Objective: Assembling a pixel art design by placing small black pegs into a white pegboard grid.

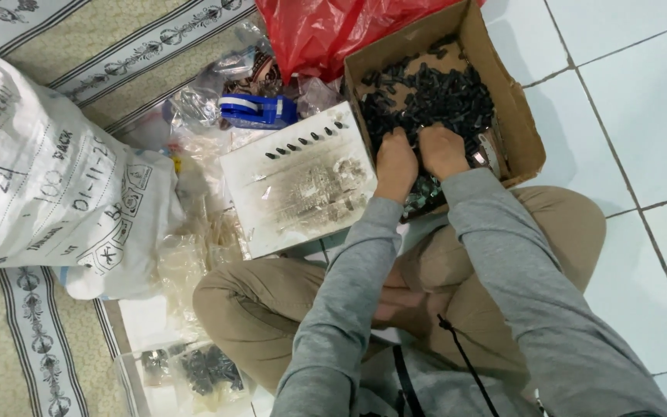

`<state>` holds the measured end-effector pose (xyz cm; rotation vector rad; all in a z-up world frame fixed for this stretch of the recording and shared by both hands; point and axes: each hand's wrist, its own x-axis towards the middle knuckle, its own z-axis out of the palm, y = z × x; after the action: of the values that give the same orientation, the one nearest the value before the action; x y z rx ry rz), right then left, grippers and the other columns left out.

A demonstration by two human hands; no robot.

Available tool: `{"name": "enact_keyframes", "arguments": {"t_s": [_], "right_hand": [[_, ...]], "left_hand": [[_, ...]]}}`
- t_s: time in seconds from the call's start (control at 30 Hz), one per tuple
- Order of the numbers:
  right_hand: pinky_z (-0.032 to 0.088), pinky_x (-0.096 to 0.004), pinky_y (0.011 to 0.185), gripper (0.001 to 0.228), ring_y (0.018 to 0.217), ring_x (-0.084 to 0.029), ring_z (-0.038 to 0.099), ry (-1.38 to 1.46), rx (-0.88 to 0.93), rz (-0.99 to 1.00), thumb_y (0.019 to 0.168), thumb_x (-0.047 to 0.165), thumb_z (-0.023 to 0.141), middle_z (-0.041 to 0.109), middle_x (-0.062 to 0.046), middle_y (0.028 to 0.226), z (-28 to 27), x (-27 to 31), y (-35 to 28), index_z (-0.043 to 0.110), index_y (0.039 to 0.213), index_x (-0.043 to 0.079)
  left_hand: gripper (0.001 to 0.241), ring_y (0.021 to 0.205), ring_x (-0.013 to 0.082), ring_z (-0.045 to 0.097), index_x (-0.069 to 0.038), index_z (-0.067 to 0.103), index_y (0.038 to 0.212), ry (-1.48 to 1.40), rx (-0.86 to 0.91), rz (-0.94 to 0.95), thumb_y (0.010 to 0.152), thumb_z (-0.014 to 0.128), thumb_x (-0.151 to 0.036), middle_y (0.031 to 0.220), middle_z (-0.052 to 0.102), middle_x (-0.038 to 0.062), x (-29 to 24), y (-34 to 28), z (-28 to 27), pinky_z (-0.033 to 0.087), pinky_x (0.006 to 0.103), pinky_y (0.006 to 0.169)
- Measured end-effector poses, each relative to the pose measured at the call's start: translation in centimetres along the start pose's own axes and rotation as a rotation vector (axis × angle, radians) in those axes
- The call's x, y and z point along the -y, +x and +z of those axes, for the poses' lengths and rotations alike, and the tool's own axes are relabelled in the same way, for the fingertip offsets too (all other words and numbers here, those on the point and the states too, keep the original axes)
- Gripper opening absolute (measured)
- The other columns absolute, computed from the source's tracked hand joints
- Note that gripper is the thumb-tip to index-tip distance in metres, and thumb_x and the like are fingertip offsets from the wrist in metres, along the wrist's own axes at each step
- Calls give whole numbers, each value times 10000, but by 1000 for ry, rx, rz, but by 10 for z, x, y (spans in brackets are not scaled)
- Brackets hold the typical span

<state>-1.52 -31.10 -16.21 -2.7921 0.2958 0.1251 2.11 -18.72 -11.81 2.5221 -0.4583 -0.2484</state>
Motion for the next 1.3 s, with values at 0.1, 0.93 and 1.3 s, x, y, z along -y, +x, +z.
{"name": "enact_keyframes", "arguments": {"t_s": [0.1,0.93,1.3], "right_hand": [[612,-501,656,221,801,-382,703,162,29,14,974,-83,524,670,-269,838,-34,7,5,739,921,-64],[566,-374,699,225,806,-206,714,777,-3,179,824,160,766,743,-102,868,-82,17,6,763,1036,84],[569,-363,650,166,819,-234,689,956,-248,-94,986,-6,652,692,-219,893,-160,68,-32,724,1131,-41]], "left_hand": [[172,832,394,754,73,618,1058,-5,9,-1,920,516,57,933,647,229,-10,-5,-15,649,427,691],[292,1130,385,696,-62,731,1176,-530,55,-150,928,576,-63,1117,740,222,-18,-2,-40,591,472,968],[261,1028,356,717,29,671,1228,-891,-102,17,976,650,-34,1095,718,247,-21,-31,-111,604,465,875]]}}
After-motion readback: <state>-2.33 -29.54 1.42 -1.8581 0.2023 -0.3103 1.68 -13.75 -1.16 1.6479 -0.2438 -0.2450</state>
